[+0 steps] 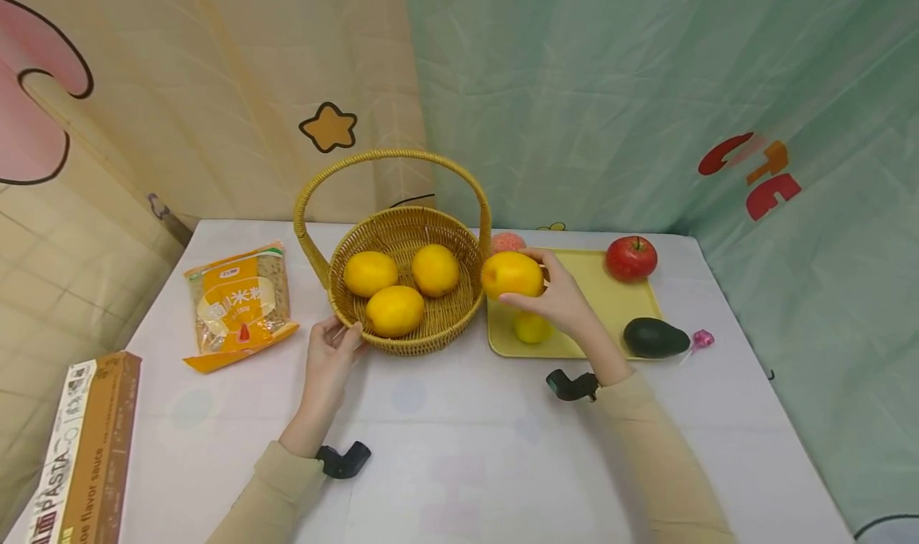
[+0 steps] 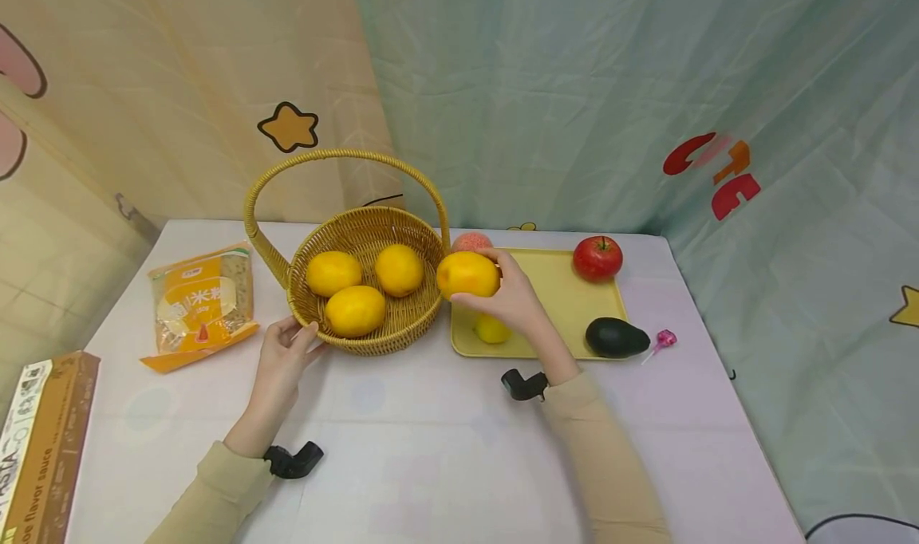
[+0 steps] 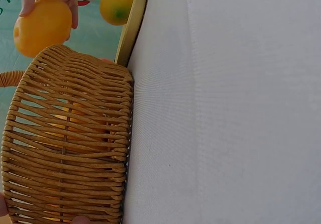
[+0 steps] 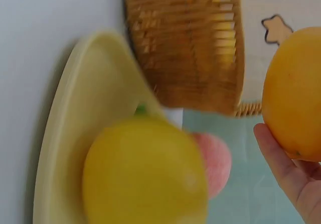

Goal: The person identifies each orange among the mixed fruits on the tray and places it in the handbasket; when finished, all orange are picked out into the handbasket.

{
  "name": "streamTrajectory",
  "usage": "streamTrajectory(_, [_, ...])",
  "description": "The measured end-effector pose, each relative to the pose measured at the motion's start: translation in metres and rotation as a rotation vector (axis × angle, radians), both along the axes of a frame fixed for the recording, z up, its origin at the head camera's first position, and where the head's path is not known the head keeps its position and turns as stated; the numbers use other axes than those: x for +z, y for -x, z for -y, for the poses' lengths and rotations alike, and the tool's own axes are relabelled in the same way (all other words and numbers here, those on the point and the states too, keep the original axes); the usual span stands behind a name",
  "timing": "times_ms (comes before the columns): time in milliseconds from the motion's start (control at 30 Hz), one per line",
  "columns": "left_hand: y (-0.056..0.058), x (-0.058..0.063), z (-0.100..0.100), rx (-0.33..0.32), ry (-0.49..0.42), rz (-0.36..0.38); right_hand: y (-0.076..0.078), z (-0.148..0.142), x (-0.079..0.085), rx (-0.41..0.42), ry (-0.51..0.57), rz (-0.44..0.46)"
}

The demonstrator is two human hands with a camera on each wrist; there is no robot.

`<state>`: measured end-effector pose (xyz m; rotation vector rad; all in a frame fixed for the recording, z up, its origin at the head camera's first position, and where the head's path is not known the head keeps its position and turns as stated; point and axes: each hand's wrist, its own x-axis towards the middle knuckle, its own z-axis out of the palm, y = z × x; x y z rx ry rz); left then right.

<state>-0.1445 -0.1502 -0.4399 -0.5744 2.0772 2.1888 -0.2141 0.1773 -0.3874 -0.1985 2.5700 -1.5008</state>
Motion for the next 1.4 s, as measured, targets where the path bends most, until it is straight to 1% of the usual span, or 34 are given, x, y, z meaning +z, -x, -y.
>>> streamTrajectory(200, [-0.001, 0.000, -0.001, 0.006, -0.006, 0.000, -0.001, 0.033, 0.001, 0.032, 0.050, -0.021])
streamTrajectory(400, [-0.001, -0.001, 0.000, 0.003, -0.021, -0.002, 0.001, 0.060, -0.005, 0.042, 0.028, -0.014])
streamTrajectory(533, [-0.002, -0.001, -0.001, -0.001, -0.029, -0.003, 0.003, 0.073, -0.012, 0.057, 0.018, -0.037])
streamTrajectory(700, [-0.002, 0.000, -0.001, 0.004, -0.025, -0.007, 0.005, 0.083, -0.018, 0.092, -0.074, -0.096])
streamTrajectory(900, [-0.002, 0.001, -0.001, 0.008, -0.014, -0.002, 0.007, 0.088, -0.021, 0.126, -0.183, -0.177])
streamTrajectory(1167, [-0.002, 0.000, -0.001, 0.009, -0.017, -0.014, 0.008, 0.094, -0.022, 0.156, -0.310, -0.231])
streamTrajectory(1400, [-0.001, 0.002, -0.001, 0.014, -0.013, -0.014, 0.012, 0.097, -0.024, 0.138, -0.353, -0.251])
